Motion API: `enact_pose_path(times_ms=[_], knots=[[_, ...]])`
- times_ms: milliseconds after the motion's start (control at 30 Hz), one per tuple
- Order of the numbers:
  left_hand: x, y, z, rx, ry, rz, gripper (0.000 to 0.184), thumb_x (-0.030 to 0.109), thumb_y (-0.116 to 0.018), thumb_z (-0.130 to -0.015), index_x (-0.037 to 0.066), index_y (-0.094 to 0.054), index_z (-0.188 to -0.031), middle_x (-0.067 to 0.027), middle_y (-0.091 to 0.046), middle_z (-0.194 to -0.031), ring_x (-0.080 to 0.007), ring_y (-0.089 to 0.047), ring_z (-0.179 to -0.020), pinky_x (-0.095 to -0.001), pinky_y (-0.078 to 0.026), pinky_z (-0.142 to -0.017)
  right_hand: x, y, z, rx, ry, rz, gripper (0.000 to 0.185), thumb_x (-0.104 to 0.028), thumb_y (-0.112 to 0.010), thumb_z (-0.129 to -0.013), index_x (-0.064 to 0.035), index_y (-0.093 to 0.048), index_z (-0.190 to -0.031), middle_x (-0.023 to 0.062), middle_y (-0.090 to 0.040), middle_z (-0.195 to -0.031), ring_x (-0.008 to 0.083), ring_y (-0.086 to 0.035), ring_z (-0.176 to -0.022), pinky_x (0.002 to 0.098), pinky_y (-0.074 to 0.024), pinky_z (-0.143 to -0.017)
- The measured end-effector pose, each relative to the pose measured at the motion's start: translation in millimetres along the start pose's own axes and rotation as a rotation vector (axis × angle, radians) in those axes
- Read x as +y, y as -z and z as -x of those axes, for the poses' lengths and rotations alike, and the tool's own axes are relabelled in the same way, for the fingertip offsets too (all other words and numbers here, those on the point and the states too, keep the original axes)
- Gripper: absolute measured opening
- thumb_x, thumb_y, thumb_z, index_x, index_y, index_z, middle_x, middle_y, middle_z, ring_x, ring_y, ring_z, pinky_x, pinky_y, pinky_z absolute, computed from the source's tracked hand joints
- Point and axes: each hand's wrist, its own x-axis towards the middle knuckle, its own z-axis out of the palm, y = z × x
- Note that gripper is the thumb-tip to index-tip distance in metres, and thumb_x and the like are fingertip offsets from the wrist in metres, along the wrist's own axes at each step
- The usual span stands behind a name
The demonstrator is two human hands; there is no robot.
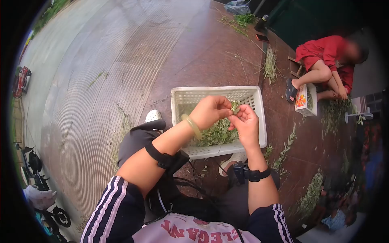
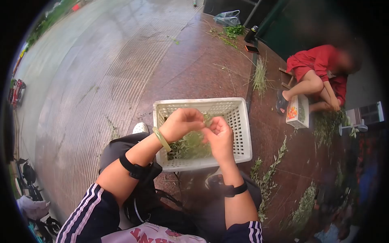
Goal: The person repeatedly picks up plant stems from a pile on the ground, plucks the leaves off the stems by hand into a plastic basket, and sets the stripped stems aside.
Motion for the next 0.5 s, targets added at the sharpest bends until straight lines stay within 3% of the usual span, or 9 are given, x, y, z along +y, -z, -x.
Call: enact_pose_path(times_ms=[133,333,467,500], knots=[[4,0,1,0.027,0.035,-0.014,0.011,0.009,-0.063,-0.078,-0.001,-0.059,-0.082,-0.0035,-0.060,-0.069,-0.0089,-0.055,-0.064,-0.0255,-0.045,-0.058,0,-2,1,-0.022,-0.015,-0.001,0.017,0.001,-0.063,-0.077,-0.0015,-0.049,-0.086,0.0041,-0.058,-0.071,0.0082,-0.055,-0.058,0.0207,-0.0460,-0.047],[6,12,-7,0.214,-0.031,0.450,0.008,0.008,-0.058,-0.085,0.001,-0.056,-0.082,0.0002,-0.056,-0.071,-0.0068,-0.053,-0.066,-0.0209,-0.044,-0.060,-3,-3,5,-0.242,-0.207,0.300,0.011,0.002,-0.064,-0.075,-0.0010,-0.054,-0.077,0.0030,-0.058,-0.067,0.0079,-0.055,-0.054,0.0207,-0.0469,-0.049],[14,17,-5,0.176,-0.017,0.414,0.010,0.013,-0.057,-0.087,0.004,-0.055,-0.082,0.0000,-0.055,-0.070,-0.0077,-0.050,-0.064,-0.0224,-0.040,-0.063,-11,-1,7,-0.280,-0.284,0.484,0.008,0.001,-0.064,-0.075,0.0000,-0.058,-0.080,0.0041,-0.060,-0.071,0.0080,-0.057,-0.059,0.0216,-0.0486,-0.053],[13,16,-4,0.137,0.004,0.451,0.010,0.013,-0.056,-0.087,0.004,-0.055,-0.082,0.0008,-0.055,-0.069,-0.0069,-0.049,-0.065,-0.0220,-0.040,-0.064,-3,3,4,-0.203,-0.184,0.489,0.009,-0.001,-0.064,-0.076,0.0003,-0.058,-0.083,0.0044,-0.061,-0.073,0.0082,-0.057,-0.061,0.0218,-0.0489,-0.055]])
